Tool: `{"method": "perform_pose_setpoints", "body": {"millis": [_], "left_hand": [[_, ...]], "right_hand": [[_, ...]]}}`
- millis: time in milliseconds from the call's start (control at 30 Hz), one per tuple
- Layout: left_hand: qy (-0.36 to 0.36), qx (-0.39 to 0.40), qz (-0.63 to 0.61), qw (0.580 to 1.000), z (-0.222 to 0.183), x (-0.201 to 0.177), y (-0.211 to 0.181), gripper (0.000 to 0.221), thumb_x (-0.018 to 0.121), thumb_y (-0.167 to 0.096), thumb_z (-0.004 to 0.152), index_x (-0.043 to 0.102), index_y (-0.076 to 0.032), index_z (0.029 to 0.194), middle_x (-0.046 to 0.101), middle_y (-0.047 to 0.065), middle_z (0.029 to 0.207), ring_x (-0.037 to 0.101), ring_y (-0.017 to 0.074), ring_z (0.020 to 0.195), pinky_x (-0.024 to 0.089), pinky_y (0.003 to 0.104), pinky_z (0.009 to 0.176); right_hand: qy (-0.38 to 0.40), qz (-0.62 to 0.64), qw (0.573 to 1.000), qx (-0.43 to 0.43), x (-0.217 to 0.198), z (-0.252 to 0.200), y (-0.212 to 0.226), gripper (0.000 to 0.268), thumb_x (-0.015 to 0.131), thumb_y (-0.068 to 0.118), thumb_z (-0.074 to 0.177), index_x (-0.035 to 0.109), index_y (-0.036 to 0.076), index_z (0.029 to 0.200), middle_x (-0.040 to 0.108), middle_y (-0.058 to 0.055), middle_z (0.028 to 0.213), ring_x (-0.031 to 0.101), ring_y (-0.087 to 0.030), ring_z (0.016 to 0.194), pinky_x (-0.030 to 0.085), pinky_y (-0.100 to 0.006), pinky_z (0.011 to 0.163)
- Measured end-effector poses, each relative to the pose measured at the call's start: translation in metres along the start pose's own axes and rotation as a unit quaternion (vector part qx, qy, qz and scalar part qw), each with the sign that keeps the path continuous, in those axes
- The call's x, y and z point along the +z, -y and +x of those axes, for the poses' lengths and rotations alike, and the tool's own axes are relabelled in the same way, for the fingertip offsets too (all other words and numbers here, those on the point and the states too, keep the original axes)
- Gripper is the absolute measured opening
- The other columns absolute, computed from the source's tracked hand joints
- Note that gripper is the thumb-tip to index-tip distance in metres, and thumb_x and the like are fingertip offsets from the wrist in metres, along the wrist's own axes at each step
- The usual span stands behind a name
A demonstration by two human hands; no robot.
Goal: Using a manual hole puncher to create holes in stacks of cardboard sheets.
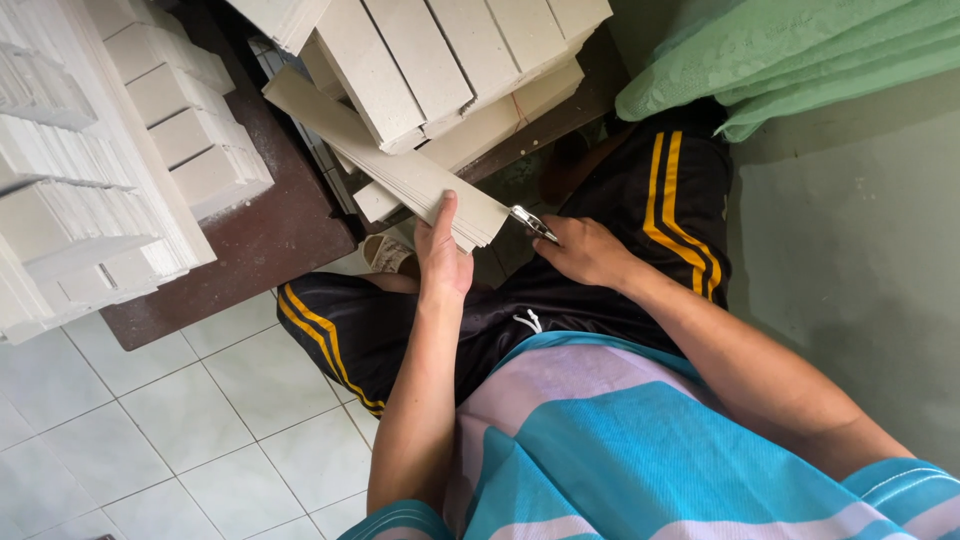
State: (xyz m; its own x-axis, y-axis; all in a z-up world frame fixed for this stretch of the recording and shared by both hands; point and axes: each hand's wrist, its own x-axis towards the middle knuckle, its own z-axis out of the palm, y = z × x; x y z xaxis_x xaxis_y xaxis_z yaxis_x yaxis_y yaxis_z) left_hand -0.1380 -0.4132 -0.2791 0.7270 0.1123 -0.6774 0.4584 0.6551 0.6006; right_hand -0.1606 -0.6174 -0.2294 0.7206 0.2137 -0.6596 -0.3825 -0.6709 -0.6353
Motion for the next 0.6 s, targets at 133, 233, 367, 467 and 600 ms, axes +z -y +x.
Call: {"method": "perform_pose_setpoints", "body": {"millis": [133, 233, 367, 467, 600], "left_hand": [[-0.023, -0.004, -0.007, 1.0, -0.003, 0.006, 0.0, 0.058, 0.08, -0.018, 0.091, 0.049, -0.002, 0.138, 0.055, 0.025, 0.138, 0.049, 0.0354, 0.135, 0.036, 0.063, 0.114], [-0.024, -0.006, -0.004, 1.0, -0.004, 0.005, -0.002, 0.058, 0.08, -0.018, 0.091, 0.05, -0.005, 0.138, 0.056, 0.023, 0.138, 0.05, 0.0338, 0.134, 0.036, 0.063, 0.114], [-0.023, -0.008, -0.003, 1.0, -0.001, 0.001, 0.003, 0.058, 0.081, -0.018, 0.091, 0.05, -0.005, 0.138, 0.056, 0.021, 0.139, 0.049, 0.033, 0.135, 0.036, 0.062, 0.115], [-0.007, -0.016, 0.011, 1.0, 0.0, -0.002, 0.004, 0.058, 0.079, -0.019, 0.092, 0.05, -0.006, 0.139, 0.055, 0.02, 0.14, 0.049, 0.0321, 0.135, 0.038, 0.061, 0.115], [-0.02, -0.02, -0.009, 1.0, -0.002, 0.003, 0.002, 0.062, 0.081, -0.017, 0.09, 0.048, -0.005, 0.142, 0.052, 0.021, 0.143, 0.045, 0.0336, 0.138, 0.035, 0.062, 0.116]], "right_hand": [[0.006, 0.025, 1.0, 0.001, -0.01, -0.009, 0.027, 0.029, 0.059, 0.031, 0.096, 0.061, 0.005, 0.085, 0.065, -0.017, 0.073, 0.068, -0.034, 0.08, 0.053, -0.046, 0.071], [0.012, -0.007, 1.0, -0.012, -0.003, -0.004, 0.023, 0.029, 0.058, 0.032, 0.096, 0.061, 0.004, 0.087, 0.067, -0.019, 0.074, 0.07, -0.038, 0.081, 0.053, -0.047, 0.071], [0.006, -0.014, 1.0, -0.023, 0.007, 0.007, 0.021, 0.027, 0.058, 0.03, 0.096, 0.059, 0.006, 0.083, 0.063, -0.014, 0.067, 0.067, -0.033, 0.073, 0.052, -0.043, 0.066], [0.004, -0.014, 1.0, -0.028, 0.011, 0.013, 0.021, 0.028, 0.056, 0.03, 0.096, 0.061, 0.005, 0.085, 0.064, -0.015, 0.068, 0.068, -0.034, 0.075, 0.053, -0.044, 0.067], [0.013, 0.001, 1.0, -0.011, 0.014, 0.014, 0.022, 0.026, 0.059, 0.032, 0.094, 0.062, 0.007, 0.09, 0.064, -0.015, 0.069, 0.069, -0.034, 0.077, 0.053, -0.045, 0.069]]}}
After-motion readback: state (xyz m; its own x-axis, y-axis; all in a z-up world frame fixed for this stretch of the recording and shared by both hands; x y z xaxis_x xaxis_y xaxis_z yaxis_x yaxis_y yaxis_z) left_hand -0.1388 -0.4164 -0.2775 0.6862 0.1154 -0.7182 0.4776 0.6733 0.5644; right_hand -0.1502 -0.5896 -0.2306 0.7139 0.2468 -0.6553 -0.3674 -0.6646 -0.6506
